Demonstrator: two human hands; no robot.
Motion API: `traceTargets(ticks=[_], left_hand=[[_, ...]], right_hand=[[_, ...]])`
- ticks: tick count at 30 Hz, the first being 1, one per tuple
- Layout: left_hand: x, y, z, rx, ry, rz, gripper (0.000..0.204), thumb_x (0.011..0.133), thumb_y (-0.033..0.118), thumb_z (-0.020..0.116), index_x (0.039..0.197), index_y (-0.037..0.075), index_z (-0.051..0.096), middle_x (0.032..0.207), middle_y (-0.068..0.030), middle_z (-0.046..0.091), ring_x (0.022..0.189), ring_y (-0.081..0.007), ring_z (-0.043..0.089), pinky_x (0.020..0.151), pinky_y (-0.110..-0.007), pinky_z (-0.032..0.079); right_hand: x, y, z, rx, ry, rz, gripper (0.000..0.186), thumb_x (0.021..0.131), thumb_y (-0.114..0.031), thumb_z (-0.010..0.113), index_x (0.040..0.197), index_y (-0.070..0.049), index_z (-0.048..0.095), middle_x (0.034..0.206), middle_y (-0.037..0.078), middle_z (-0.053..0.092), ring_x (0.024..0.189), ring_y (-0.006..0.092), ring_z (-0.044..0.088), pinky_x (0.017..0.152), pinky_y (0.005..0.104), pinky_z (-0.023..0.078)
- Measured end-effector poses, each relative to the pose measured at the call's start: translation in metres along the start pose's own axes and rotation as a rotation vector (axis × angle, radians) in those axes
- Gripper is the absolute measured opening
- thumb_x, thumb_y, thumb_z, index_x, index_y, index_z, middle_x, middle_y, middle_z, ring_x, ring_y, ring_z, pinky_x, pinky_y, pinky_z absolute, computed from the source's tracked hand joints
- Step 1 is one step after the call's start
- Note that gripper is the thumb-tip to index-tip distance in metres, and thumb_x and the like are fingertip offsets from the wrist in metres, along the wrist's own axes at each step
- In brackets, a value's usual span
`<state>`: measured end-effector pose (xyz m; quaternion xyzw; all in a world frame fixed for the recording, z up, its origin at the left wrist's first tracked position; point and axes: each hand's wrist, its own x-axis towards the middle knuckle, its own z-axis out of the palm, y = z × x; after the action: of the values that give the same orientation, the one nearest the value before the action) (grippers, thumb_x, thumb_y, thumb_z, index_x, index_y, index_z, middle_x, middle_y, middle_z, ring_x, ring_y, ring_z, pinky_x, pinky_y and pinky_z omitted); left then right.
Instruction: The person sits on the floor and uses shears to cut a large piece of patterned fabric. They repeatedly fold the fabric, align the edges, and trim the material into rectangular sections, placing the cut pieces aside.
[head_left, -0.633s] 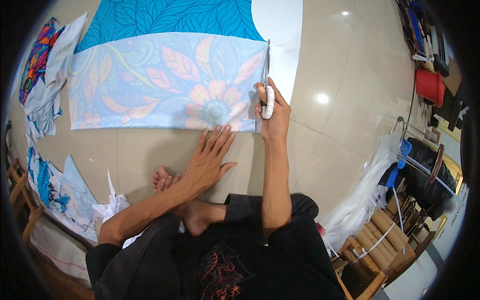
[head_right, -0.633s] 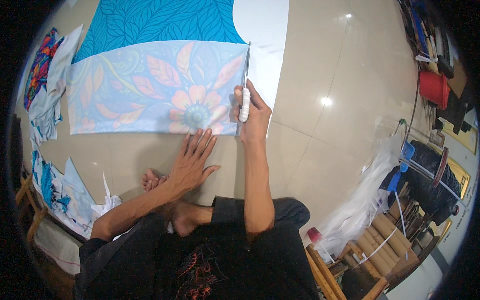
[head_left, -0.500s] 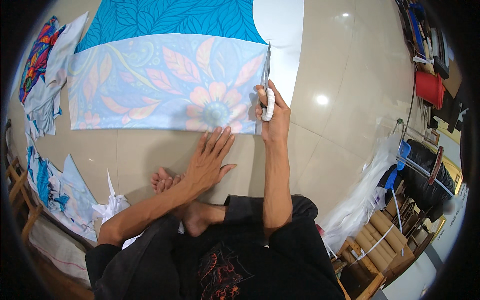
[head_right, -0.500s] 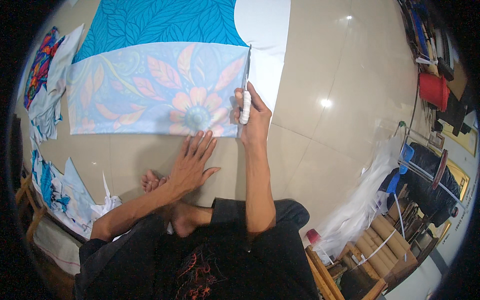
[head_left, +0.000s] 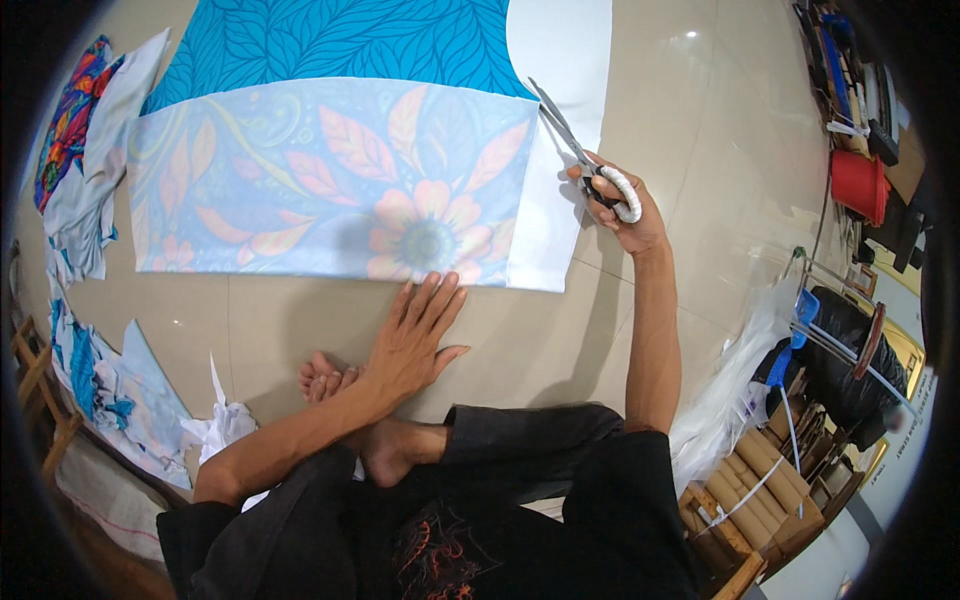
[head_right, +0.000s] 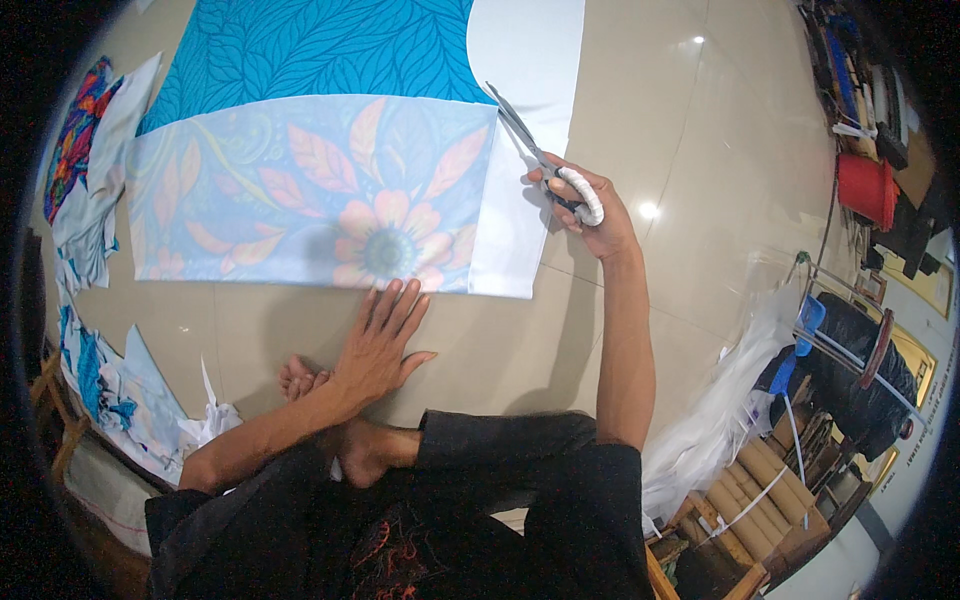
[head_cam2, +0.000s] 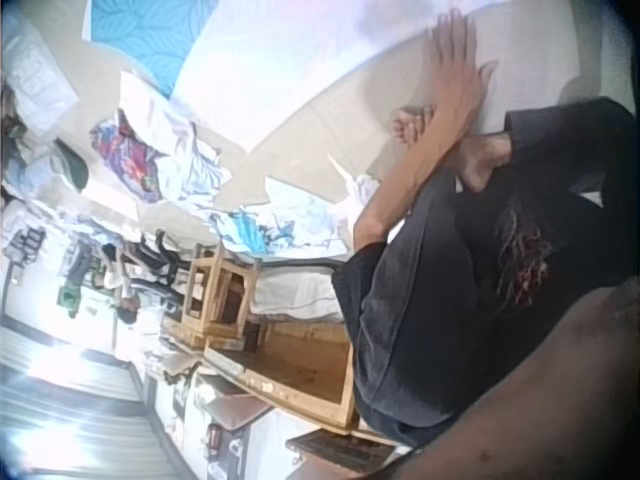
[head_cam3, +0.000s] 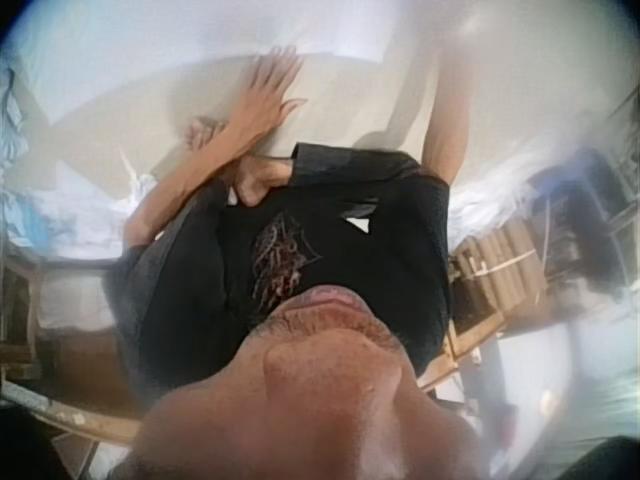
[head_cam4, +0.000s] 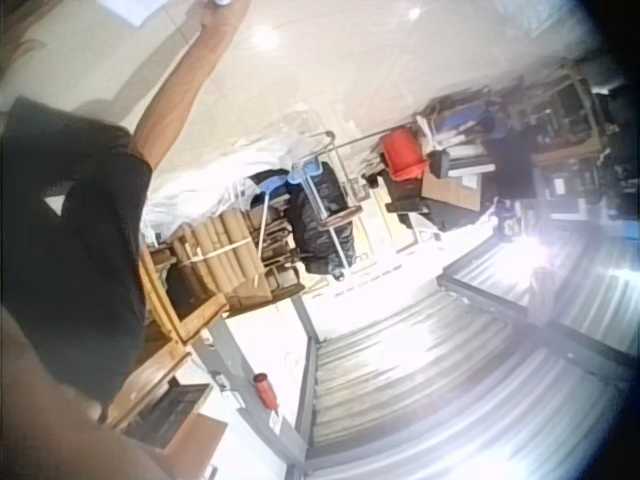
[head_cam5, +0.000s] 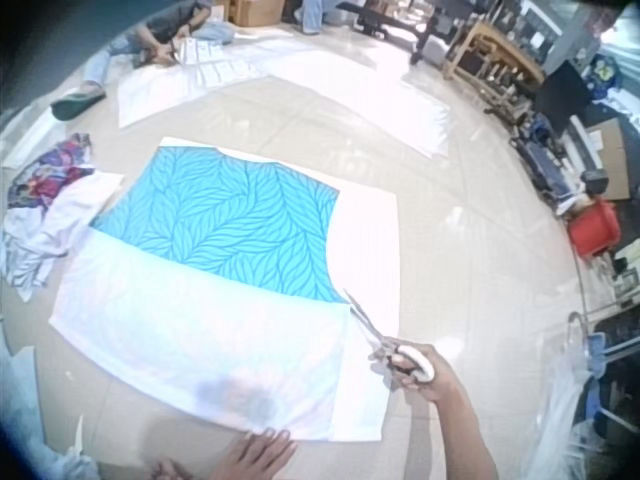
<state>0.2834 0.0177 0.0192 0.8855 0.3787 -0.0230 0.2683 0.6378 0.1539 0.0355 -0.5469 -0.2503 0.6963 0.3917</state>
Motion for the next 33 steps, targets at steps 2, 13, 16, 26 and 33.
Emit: traceTargets(ticks=[2, 13, 16, 26, 33], left_hand=[[0.0, 0.0, 0.001, 0.003, 0.001, 0.001, 0.083, 0.095, 0.058, 0.054, 0.157, 0.006, 0.032, 0.166, -0.0141, 0.02, 0.154, -0.033, 0.015, 0.126, -0.052, 0.013], [0.001, -0.001, -0.001, 0.054, 0.02, 0.02, 0.084, 0.095, 0.06, 0.053, 0.157, 0.008, 0.032, 0.167, -0.0134, 0.019, 0.155, -0.0325, 0.013, 0.125, -0.052, 0.013], [0.0, 0.0, 0.0, 0.066, 0.032, 0.02, 0.083, 0.095, 0.06, 0.053, 0.157, 0.008, 0.033, 0.167, -0.0134, 0.02, 0.155, -0.0318, 0.014, 0.125, -0.052, 0.013], [-0.001, -0.001, -0.004, 0.069, 0.041, 0.034, 0.082, 0.096, 0.06, 0.051, 0.157, 0.007, 0.034, 0.166, -0.0141, 0.022, 0.154, -0.0316, 0.015, 0.125, -0.052, 0.012], [-0.002, -0.001, -0.005, 0.048, 0.056, 0.037, 0.082, 0.095, 0.059, 0.053, 0.156, 0.007, 0.034, 0.166, -0.0143, 0.023, 0.154, -0.0315, 0.015, 0.125, -0.052, 0.011]], right_hand=[[0.003, -0.005, 0.001, -0.034, 0.001, -0.005, 0.049, 0.093, -0.011, 0.069, 0.138, 0.005, 0.057, 0.108, 0.016, 0.072, 0.049, 0.006, 0.045, 0.039, 0.0166, 0.033], [0.003, -0.004, 0.001, -0.129, 0.051, 0.002, 0.047, 0.093, -0.008, 0.067, 0.137, 0.003, 0.058, 0.107, 0.015, 0.072, 0.051, 0.0051, 0.046, 0.041, 0.0178, 0.035], [-0.001, -0.003, 0.019, -0.196, 0.098, -0.022, 0.046, 0.094, -0.006, 0.063, 0.139, 0.003, 0.057, 0.106, 0.014, 0.072, 0.051, 0.0054, 0.046, 0.041, 0.0177, 0.035], [0.007, -0.001, 0.051, -0.045, 0.144, -0.049, 0.05, 0.091, -0.007, 0.068, 0.139, 0.003, 0.056, 0.103, 0.012, 0.072, 0.053, 0.0065, 0.047, 0.044, 0.018, 0.035], [0.005, 0.008, 0.074, -0.089, 0.247, -0.083, 0.046, 0.094, -0.006, 0.062, 0.139, 0.003, 0.057, 0.104, 0.014, 0.073, 0.055, 0.0085, 0.048, 0.045, 0.0201, 0.037]])
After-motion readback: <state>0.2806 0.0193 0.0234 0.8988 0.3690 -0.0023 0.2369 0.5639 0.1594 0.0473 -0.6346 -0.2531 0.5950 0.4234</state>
